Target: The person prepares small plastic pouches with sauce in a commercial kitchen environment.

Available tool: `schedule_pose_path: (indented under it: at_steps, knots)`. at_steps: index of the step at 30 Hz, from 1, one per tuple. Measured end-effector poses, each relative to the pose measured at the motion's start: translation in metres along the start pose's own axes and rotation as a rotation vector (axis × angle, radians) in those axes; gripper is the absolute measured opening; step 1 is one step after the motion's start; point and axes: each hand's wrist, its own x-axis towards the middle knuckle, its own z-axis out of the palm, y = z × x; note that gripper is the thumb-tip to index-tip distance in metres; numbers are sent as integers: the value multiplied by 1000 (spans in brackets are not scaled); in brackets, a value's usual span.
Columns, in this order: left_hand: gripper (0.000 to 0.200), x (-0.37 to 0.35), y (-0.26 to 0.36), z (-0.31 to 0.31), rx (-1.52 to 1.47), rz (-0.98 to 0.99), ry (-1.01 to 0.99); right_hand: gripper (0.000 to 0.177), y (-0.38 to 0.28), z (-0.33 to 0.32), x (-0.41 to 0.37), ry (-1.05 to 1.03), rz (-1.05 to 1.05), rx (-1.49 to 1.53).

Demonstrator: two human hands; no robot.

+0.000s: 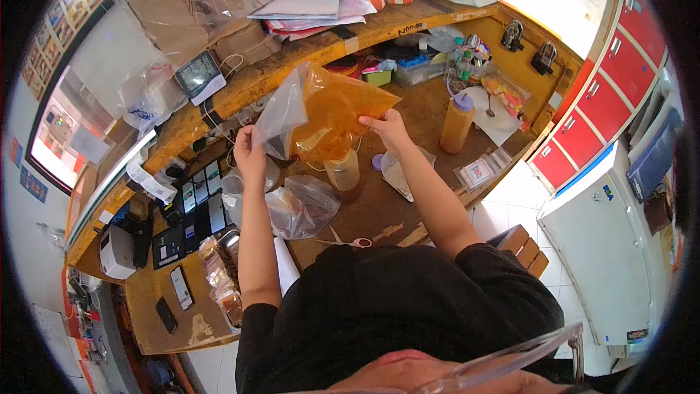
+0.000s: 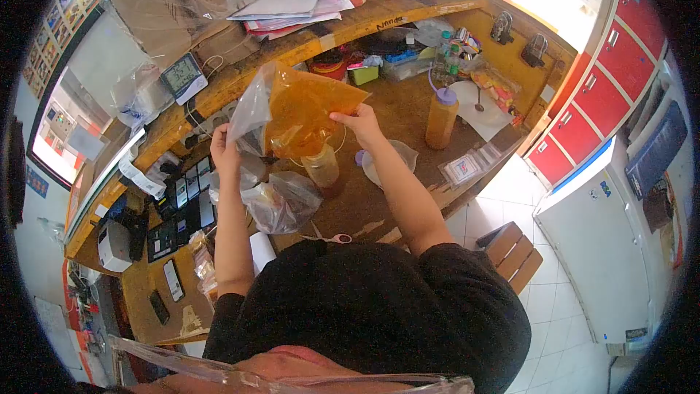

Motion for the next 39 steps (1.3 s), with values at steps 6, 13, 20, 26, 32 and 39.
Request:
schedule_pose_path:
  at_steps: [6,13,20,26,32,39]
  knots:
    - [5,1,1,2,38,0,9,23,3,-4,3,-87,43,14]
    - [5,3,5,5,-5,-3,-6,25,-4,2,1,-107,-10,-44]
    - [4,6,4,5,-34,40,-30,30,-2,-4,4,-166,-23,-98]
    - [5,6,9,8,-29,37,-59,34,1,2,0,-56,-65,37]
    - [7,8,10,13,14,13,-38,56,39,5,-12,-167,119,140]
    - [7,9,17,13,-29,43,-61,58,59,13,-6,-186,140,44]
